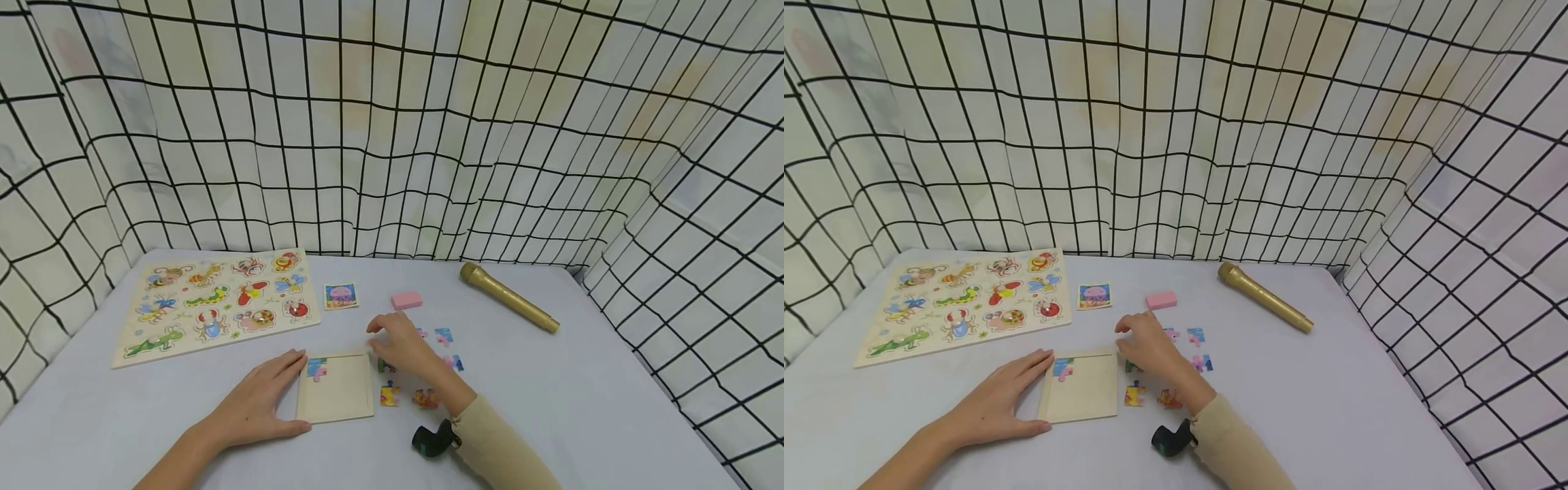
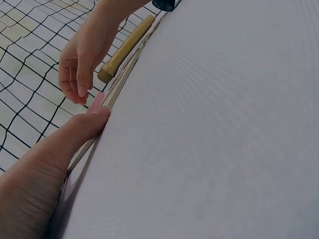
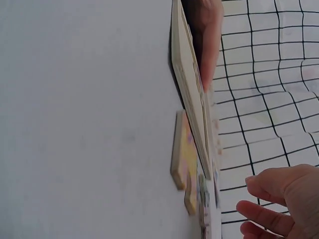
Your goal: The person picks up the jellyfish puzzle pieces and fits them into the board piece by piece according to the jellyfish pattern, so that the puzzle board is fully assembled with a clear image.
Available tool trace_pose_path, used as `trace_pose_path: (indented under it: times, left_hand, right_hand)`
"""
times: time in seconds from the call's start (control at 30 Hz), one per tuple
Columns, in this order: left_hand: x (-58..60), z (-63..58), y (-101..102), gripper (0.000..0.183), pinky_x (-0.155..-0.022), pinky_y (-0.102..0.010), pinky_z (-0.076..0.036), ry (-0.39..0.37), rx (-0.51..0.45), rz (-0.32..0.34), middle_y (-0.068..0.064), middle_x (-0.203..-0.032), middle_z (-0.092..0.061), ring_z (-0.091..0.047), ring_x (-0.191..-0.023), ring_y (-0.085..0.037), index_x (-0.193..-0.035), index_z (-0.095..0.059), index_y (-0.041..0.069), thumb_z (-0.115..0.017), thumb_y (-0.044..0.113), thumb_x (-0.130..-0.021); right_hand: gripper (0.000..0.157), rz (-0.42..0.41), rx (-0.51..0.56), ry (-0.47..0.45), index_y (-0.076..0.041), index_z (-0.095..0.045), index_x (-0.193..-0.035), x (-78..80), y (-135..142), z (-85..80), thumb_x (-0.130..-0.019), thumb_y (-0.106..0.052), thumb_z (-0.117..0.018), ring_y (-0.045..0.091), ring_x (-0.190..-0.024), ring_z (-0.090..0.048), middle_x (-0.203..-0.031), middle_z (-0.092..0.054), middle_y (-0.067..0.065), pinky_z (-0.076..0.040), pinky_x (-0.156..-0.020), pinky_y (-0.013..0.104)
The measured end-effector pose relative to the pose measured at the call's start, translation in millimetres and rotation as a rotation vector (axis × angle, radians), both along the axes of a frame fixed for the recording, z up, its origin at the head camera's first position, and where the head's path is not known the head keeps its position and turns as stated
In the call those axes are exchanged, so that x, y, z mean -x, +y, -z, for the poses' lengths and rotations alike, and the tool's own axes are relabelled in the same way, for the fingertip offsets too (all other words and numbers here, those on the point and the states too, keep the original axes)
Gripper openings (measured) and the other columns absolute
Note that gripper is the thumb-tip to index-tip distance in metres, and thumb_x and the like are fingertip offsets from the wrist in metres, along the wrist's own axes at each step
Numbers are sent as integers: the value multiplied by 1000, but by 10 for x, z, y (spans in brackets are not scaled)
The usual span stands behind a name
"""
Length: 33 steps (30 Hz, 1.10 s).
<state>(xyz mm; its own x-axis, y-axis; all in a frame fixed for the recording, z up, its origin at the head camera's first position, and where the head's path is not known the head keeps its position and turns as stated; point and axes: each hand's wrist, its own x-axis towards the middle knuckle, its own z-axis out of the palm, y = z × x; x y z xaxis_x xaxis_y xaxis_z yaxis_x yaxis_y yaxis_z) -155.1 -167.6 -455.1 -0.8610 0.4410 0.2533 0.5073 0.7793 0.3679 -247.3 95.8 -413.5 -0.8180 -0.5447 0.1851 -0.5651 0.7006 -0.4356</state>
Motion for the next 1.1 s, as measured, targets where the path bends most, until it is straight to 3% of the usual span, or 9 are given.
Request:
trace_pose_path:
  times: [0.23,0.53,0.77,1.1]
  left_hand:
    - [0,-5,-1,99,-99,-50,-32,28,0,12,-11,-142,-37,-34,-129,-29,-136,-42,2,-59,72,-68]
    - [9,-1,-16,99,-100,-50,-32,33,6,10,-9,-142,-36,-33,-129,-28,-136,-41,2,-57,73,-68]
    - [4,2,-8,100,-99,-50,-33,35,3,14,-11,-142,-37,-34,-128,-29,-136,-42,2,-58,73,-67]
    - [11,13,-12,101,-100,-50,-31,28,3,11,-10,-142,-37,-33,-129,-29,-136,-41,2,-58,73,-67]
  right_hand:
    - [18,14,13,40,-7,-63,-102,119,287,48,-85,-14,-63,20,-100,-50,-101,-62,3,-44,-86,33]
    - [19,64,120,67,-4,-64,-100,197,604,128,-82,-11,-67,23,-95,-51,-99,-64,6,-43,-82,38]
    - [23,71,101,64,-2,-65,-101,243,739,237,-81,-13,-68,25,-96,-52,-100,-64,8,-40,-86,40]
    - [23,130,56,30,-7,-66,-103,238,834,260,-82,-18,-68,24,-93,-43,-103,-57,10,-39,-79,39]
